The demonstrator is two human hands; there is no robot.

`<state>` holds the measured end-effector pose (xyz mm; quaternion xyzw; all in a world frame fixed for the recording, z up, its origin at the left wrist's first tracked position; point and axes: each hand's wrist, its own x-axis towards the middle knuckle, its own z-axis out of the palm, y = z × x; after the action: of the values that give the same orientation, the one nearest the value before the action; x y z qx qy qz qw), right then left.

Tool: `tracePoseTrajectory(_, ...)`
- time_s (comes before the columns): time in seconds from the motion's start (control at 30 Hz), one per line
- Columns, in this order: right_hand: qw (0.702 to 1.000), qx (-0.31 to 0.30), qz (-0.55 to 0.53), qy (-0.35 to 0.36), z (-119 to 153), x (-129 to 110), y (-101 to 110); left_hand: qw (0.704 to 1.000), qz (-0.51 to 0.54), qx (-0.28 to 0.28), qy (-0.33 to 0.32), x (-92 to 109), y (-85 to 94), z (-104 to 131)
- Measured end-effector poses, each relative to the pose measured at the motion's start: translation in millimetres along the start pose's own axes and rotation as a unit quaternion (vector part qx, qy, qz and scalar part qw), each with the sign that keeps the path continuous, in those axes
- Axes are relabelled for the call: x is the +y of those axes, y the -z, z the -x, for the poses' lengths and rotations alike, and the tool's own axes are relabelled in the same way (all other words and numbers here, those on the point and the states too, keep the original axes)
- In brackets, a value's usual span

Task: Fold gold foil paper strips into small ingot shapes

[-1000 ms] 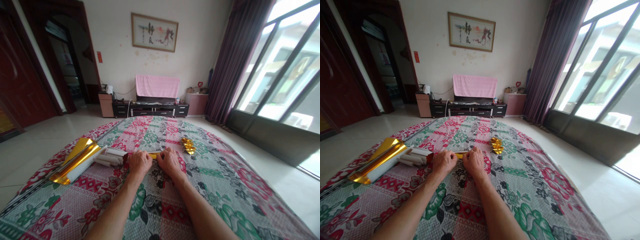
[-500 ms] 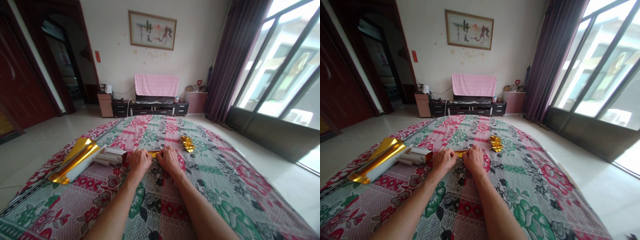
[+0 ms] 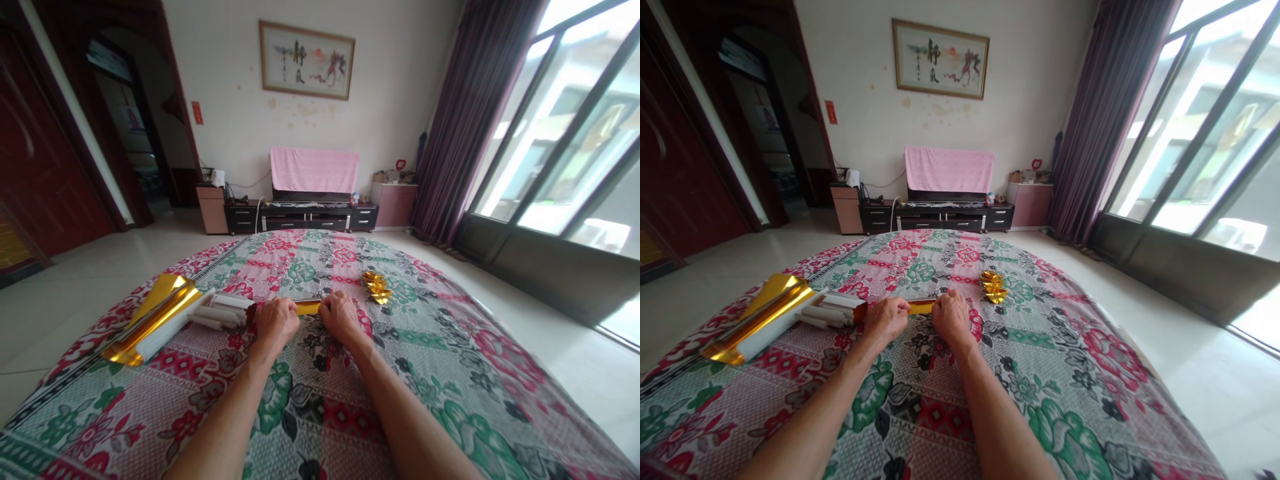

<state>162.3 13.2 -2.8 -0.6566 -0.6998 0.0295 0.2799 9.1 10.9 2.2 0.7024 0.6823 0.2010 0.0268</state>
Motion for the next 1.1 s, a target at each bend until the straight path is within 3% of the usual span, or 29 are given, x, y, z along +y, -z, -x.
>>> tracePoseTrajectory(0.1,1.0,0.009,0.004,0.005,0.2,2.2,-2.1,1.0,0.001,0.007,0.003,-0.5,-0.3,0.4)
tracePoseTrajectory(0.33,0.993,0.099,-0.063,0.026,4.1,2.6,-0.6,0.999,-0.002,0.046,-0.01,-0.5,-0.3,3.3)
tracePoseTrajectory(0.53,0.992,0.058,-0.065,0.096,2.7,0.2,-0.5,0.997,0.003,0.069,-0.038,-1.1,-2.6,3.2)
tracePoseTrajectory(0.83,0.994,0.042,-0.055,0.083,0.0,1.2,-3.6,0.994,0.005,0.087,-0.067,-1.9,-6.5,3.1)
tracePoseTrajectory(1.1,0.988,0.094,-0.084,0.086,0.2,2.2,-6.9,0.993,0.04,0.097,-0.044,-0.4,-5.6,2.2)
